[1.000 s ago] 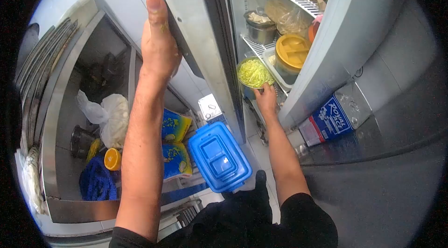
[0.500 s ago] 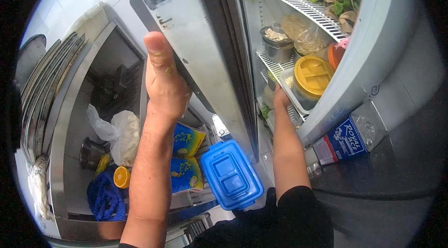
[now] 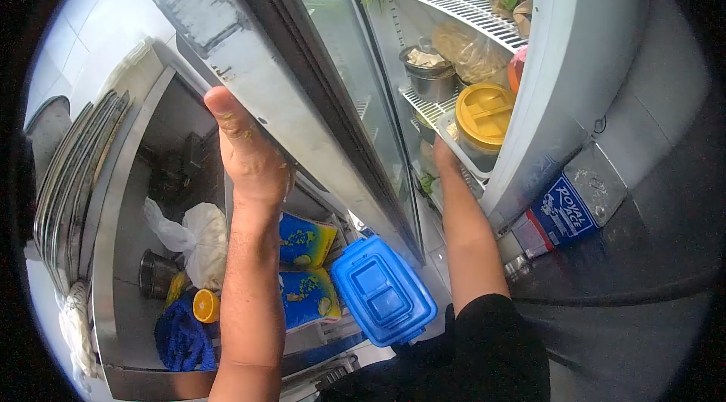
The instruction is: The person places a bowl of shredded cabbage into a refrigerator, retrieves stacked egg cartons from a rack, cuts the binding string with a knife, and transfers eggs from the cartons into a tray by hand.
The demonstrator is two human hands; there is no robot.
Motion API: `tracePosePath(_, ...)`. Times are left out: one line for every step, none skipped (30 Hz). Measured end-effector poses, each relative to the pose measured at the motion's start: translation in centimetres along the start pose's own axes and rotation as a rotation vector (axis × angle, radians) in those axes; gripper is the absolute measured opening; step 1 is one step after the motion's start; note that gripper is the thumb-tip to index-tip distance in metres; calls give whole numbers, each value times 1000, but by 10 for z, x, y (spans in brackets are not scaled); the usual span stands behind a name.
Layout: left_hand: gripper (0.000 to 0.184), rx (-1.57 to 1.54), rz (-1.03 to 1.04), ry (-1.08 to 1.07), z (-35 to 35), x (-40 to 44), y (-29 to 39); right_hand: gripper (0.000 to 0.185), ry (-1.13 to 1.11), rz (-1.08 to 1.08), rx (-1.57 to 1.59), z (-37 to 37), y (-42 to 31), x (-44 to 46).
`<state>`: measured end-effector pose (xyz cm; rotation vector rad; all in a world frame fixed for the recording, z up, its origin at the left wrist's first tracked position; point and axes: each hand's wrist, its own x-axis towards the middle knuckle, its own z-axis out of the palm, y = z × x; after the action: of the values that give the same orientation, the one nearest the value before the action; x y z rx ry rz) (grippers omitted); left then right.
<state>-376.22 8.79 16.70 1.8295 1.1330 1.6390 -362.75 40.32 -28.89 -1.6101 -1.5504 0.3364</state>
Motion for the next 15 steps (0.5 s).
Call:
tracePosePath(90, 1, 11, 26, 1, 1, 1, 51, -31, -13, -46, -4, -1, -3)
tracePosePath(87, 3, 22, 52, 2, 1, 1, 51, -128, 95, -21, -30, -21, -11)
tracePosePath(84, 8, 47, 105, 7, 3, 2, 50, -176, 131, -2, -49, -37, -19)
tracePosePath(82, 11, 66, 126, 9, 4, 3, 49, -225, 167, 14, -64, -48, -29)
tracePosePath(81, 15, 85, 147, 11, 4, 3, 48, -275, 204, 26, -74, -51, -43)
tracePosePath(80, 17, 100, 139, 11, 4, 3, 45, -177, 103, 94, -74, -46, -61)
tracePosePath(79, 16, 111, 135, 11, 3, 2, 42, -83, -1, 157, -63, -30, -85)
tracePosePath(75, -12, 68, 149, 14, 1, 5, 39, 2, -105, 215, -56, -11, -115)
tracePosePath(72, -45, 69, 160, 17, 2, 7, 37, -104, -52, 313, -55, 8, -144)
tracePosePath(70, -91, 58, 130, 19, 2, 6, 35, -214, 3, 404, -64, 28, -176)
tracePosePath(68, -134, 46, 101, 21, 2, 4, 32, -283, 189, 422, -95, 27, -213)
tracePosePath(64, -105, 99, 102, 25, 3, 1, 34, -154, 104, 287, -77, 71, -259)
tracePosePath(60, 23, 11, 53, 21, -1, -4, 33, -305, 274, 259, -89, 91, -296)
tracePosePath(59, -27, 61, 54, 32, -2, -11, 31, -391, 289, 188, -98, 112, -335)
tracePosePath(61, -77, 112, 53, 43, -4, -17, 32, -528, 178, 90, -105, 140, -371)
